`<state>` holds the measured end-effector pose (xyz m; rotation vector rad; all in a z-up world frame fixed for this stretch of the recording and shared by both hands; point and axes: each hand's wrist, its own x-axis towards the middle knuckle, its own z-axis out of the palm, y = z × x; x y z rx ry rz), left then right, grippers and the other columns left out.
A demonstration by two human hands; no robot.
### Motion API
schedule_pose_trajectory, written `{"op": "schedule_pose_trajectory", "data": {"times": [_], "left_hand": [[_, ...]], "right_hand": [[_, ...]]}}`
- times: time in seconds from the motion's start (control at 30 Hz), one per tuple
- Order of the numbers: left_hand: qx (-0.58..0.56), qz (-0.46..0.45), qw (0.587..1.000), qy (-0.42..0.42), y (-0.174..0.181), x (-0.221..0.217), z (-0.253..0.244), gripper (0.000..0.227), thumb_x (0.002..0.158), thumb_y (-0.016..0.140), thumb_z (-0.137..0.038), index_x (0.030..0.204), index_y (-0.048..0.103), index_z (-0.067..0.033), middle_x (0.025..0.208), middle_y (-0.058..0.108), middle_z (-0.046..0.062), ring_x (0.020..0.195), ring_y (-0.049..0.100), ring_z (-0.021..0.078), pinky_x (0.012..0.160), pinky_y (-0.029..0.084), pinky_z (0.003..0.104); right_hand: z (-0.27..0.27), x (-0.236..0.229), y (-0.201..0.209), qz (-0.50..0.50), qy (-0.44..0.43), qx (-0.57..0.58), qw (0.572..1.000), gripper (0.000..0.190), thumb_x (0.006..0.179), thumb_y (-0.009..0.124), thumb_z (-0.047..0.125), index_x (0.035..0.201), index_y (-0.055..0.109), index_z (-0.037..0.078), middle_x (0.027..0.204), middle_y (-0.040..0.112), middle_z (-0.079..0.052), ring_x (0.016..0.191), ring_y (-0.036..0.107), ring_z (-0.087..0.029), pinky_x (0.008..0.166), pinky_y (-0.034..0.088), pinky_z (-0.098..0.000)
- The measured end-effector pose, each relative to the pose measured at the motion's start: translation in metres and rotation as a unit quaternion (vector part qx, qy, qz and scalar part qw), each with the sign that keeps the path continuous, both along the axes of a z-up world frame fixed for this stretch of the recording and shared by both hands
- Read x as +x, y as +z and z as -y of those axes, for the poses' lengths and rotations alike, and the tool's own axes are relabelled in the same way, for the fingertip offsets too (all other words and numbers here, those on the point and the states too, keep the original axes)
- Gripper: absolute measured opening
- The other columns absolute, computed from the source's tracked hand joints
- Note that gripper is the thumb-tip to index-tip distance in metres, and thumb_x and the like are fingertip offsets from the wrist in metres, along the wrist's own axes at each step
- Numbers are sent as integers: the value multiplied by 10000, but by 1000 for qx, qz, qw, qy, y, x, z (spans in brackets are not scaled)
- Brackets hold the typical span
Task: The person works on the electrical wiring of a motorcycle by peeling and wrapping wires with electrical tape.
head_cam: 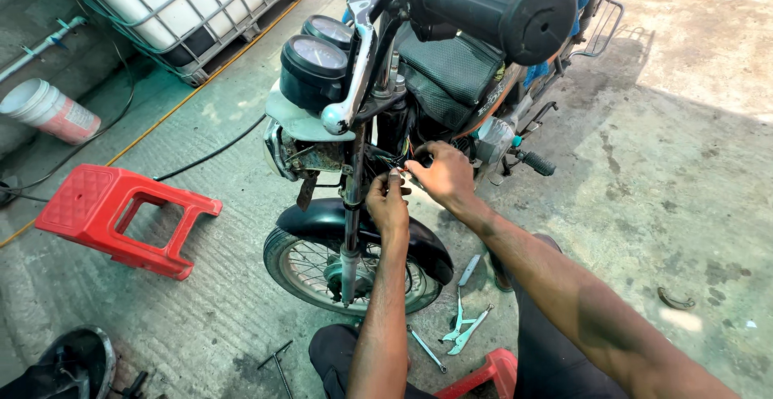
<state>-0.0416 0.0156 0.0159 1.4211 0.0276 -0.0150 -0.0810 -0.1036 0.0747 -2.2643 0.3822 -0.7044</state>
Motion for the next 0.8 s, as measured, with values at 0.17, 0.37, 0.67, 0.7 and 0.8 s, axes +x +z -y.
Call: {"op": "schedule_pose_trajectory", "data": {"times": [0.17, 0.37, 0.67, 0.7, 0.8], "left_hand": [[39, 22, 999, -24, 7, -13, -13, 189, 952, 677, -194, 1029, 734, -31, 859, 702, 33, 702, 662, 117, 600, 484, 270], [128, 57, 990, 9, 22, -24, -28, 186, 935, 683, -172, 1049, 731, -33, 873, 711, 47, 746, 654, 145, 655, 517, 300], [489, 459, 741, 22, 69, -15, -28, 524, 838, 692, -101, 1348, 591, -40, 1377, 581, 131, 977, 697, 287, 819, 569, 403], [556, 431, 710, -18, 72, -9, -28, 610, 800, 689, -54, 1398, 567, -29, 1447, 560, 140, 927, 704, 281, 791, 575, 396], [647, 371, 659, -96, 82, 11, -22, 587, 823, 690, -40, 1394, 557, 0, 1507, 528, 177, 906, 726, 314, 740, 591, 408]], "right_hand": [[6, 10, -7, 11, 14, 11, 1000, 289, 814, 750, 307, 983, 796, 77, 975, 766, -99, 889, 727, -270, 781, 554, -384], [29, 2, 1, -41, 74, 127, 988, 246, 890, 759, 269, 1049, 814, 90, 700, 703, -144, 557, 586, -154, 595, 440, -369], [55, 10, 22, -56, 127, 86, 987, 231, 895, 753, 290, 1041, 804, 118, 799, 775, -68, 624, 659, -130, 614, 520, -345], [58, 9, 18, -39, 174, 71, 981, 237, 893, 761, 288, 1039, 803, 105, 821, 782, -76, 667, 670, -117, 635, 527, -339], [61, 10, 3, -21, 202, 38, 978, 267, 897, 770, 291, 1029, 816, 65, 862, 795, -96, 742, 698, -96, 672, 529, -305]]}}
